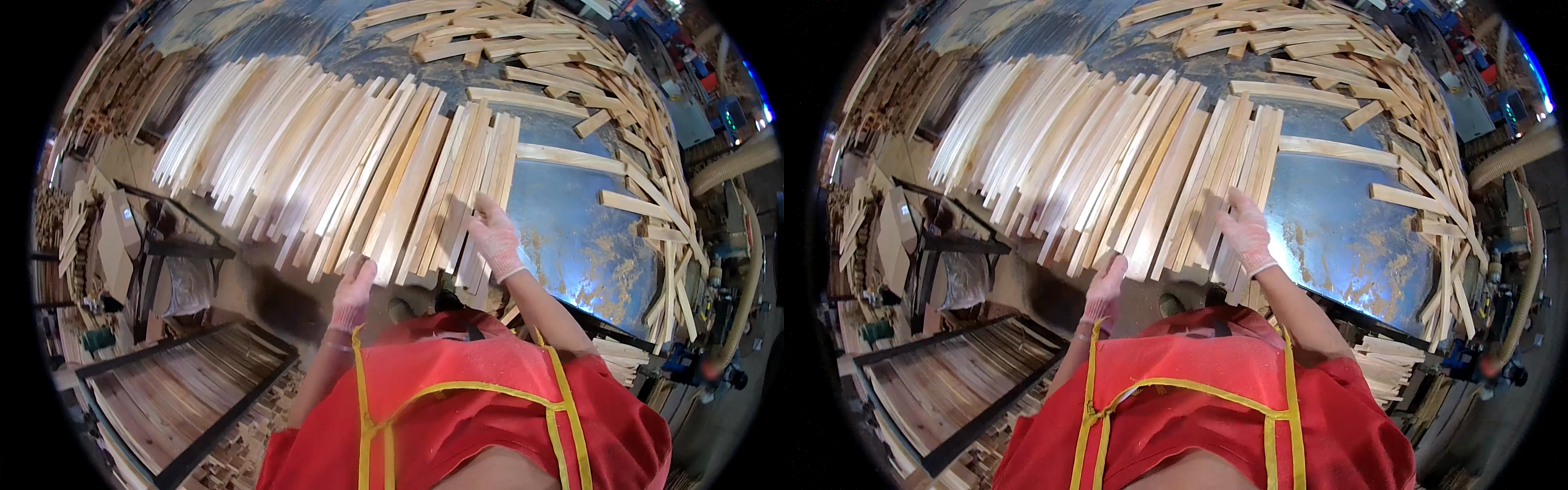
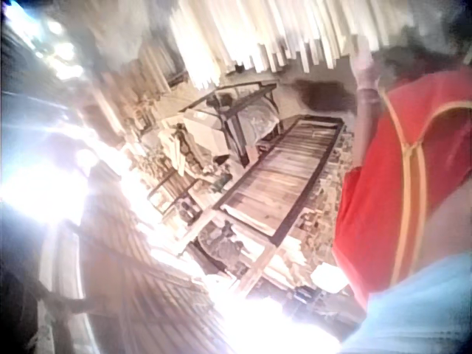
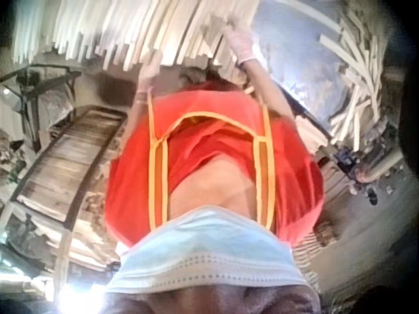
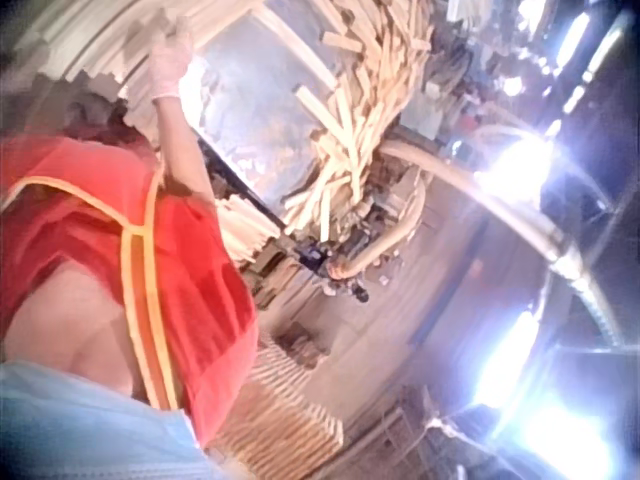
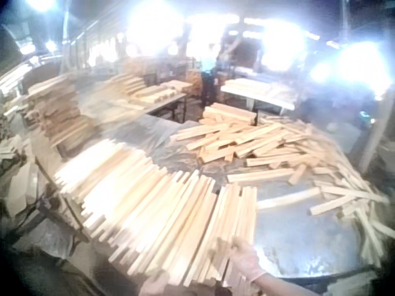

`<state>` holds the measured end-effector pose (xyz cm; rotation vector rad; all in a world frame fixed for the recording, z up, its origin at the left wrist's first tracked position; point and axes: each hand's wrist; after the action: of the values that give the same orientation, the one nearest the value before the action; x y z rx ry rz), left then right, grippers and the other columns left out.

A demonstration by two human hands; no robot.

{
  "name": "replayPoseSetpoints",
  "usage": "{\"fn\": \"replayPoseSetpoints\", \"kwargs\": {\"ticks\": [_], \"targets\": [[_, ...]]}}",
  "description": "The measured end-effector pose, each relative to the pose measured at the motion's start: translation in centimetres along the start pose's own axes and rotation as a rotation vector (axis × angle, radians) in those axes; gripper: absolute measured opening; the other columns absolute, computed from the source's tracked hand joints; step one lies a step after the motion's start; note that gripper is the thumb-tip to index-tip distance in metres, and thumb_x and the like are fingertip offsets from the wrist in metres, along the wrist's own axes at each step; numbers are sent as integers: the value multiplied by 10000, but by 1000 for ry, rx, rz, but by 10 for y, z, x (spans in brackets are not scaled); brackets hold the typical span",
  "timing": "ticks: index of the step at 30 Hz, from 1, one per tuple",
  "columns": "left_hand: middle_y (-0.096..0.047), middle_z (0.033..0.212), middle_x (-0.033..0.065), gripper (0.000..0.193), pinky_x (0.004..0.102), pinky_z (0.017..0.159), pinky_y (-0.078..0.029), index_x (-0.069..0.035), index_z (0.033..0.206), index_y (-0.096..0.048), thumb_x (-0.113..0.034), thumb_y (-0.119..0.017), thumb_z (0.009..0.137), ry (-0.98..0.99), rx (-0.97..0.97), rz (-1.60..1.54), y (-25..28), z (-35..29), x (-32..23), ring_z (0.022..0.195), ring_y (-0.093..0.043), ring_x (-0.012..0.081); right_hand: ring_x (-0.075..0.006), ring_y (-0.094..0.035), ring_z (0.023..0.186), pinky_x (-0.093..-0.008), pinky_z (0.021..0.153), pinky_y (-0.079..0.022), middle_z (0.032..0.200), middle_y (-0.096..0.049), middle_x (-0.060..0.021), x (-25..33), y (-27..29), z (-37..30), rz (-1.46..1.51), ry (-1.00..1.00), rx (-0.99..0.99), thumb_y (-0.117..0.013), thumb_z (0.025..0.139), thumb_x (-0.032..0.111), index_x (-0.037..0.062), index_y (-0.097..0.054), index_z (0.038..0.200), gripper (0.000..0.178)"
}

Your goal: The person repeatedly picks up small wooden planks from a large pile on a metal table and arranges them into a neat stack. The person handles the wood by hand, sorting through the scattered pieces and aligning them into a growing pile.

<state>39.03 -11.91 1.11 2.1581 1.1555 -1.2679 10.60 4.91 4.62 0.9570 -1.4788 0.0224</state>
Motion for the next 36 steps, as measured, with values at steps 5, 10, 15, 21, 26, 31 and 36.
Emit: {"fn": "replayPoseSetpoints", "kwargs": {"ticks": [5, 10, 15, 21, 26, 31, 36], "targets": [[-673, 1372, 81, 513, 291, 1037, -490, -10, 1474, -616, -230, -744, 1028, -278, 173, 326, -11, -37, -99, 1224, -621, 164, -401, -528, 1460, -443, 1197, -429, 1548, -555, -304, 127, -71, 40, 443, -188, 123, -734, 889, 530, 43, -452, 1617, 920], [-726, 1120, 12, 318, 249, 850, -505, -8, 1278, -744, -176, -752, 1008, -183, 113, 39, -9, -44, -94, 967, -634, 84, -346, -611, 1282, -439, 1088, -524, 1442, -598, -249, 101, -68, 86, 38, 498, 346, -847, 818, 155, 111, -480, 1512, 786], [-748, 1012, 33, 475, 268, 701, -520, 17, 1267, -742, -311, -855, 943, 495, -49, 3, 31, -48, 44, 774, -644, 107, -278, -699, 1188, -411, 1043, -594, 1376, -644, -140, 102, 50, 9, 693, -82, 58, -793, 864, 0, 169, -312, 1698, 978], [-744, 1164, 73, 325, 322, 756, -552, -52, 1246, -709, -241, -780, 991, 149, -98, -209, -41, 7, 68, 863, -682, 146, -309, -697, 1151, -356, 1006, -579, 1443, -606, -182, -76, 106, 48, 190, -468, -103, -642, 878, -106, 185, -272, 1737, 980], [-679, 1387, 167, 700, 427, 1013, -554, 27, 1529, -535, -318, -779, 970, 87, -346, 342, -44, -23, 69, 1216, -675, 296, -376, -711, 1103, -392, 1008, -560, 1265, -698, -293, -62, 43, 43, -3, -439, -11, -747, 825, 193, 46, -102, 1733, 1124], [-670, 1326, 134, 592, 468, 975, -553, 1, 1420, -574, -326, -777, 970, 481, -201, -445, -90, -38, 62, 1174, -655, 301, -272, -668, 1091, -348, 948, -558, 1279, -671, -202, -43, 12, 53, -37, -530, 190, -819, 804, 213, 95, -115, 1736, 1174], [-677, 1269, 19, 355, 501, 1049, -494, -185, 1378, -624, -388, -640, 1087, 291, -113, -658, -111, -17, 46, 1200, -629, 279, -315, -661, 1153, -387, 1048, -521, 1308, -668, -200, -57, 21, 52, 470, -417, 145, -699, 835, 14, 72, -177, 1730, 1039]]}}
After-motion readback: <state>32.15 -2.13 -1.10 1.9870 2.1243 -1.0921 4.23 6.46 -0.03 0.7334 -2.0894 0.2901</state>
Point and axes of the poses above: each hand's wrist, its own z-axis towards the middle knuckle, its own y-axis out of the back of the hand, x = y × z
